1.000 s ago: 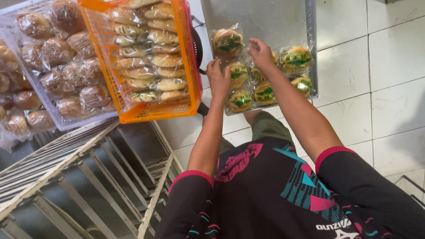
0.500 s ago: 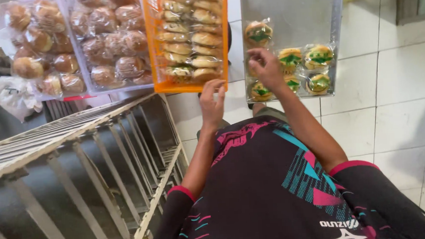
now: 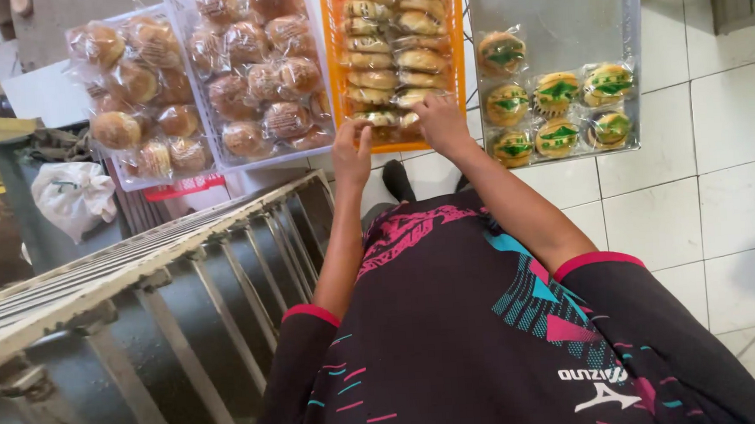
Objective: The person organizes individually wrapped bread rolls by taking them from a plastic tray and a red crate and placing them onto a metal tray.
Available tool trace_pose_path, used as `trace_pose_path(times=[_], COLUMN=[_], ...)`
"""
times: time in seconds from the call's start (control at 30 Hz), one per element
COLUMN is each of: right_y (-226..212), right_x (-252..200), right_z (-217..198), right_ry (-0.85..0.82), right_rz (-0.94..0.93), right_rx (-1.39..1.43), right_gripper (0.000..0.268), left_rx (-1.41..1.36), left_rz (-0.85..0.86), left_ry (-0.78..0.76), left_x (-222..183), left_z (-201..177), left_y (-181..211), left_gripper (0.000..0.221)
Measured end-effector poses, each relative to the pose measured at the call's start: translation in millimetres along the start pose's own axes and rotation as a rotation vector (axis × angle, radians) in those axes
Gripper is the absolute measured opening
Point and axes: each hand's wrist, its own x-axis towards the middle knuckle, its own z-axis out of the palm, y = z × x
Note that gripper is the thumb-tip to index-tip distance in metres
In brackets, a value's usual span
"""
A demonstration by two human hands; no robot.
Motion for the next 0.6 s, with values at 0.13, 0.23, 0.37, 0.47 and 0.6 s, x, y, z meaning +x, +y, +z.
trace_pose_path(times=[0.13,0.23,0.37,0.47,0.6], right_y=[13,15,19,18,15], right_x=[-1,0,2,1,-3], right_z=[37,41,47,38,23], right_ry=[0.010,0.024,0.105,0.119,0.109], right_rz=[-0.001,0.024,-0.012,0.000,-0.054], right_rx=[-0.013,-0.050,-0.127,-0.179,-0.144], right_gripper=[0.023,0.020,0.019,0.016,0.013], left_rx=[-0.029,-0.039,-0.021,-0.039,-0.047], left_rz=[-0.005,-0.001,-0.065,-0.067,-0.079], left_ry=[-0.039,-0.047,-0.050,-0.093,-0.147], left_x=[-1,-4,-7,-6,-4], left_z=[-4,2,2,4,12], left_y=[-15,-28,-29,-28,-43], left_gripper=[0.012,0.011,0.013,0.014,0.016])
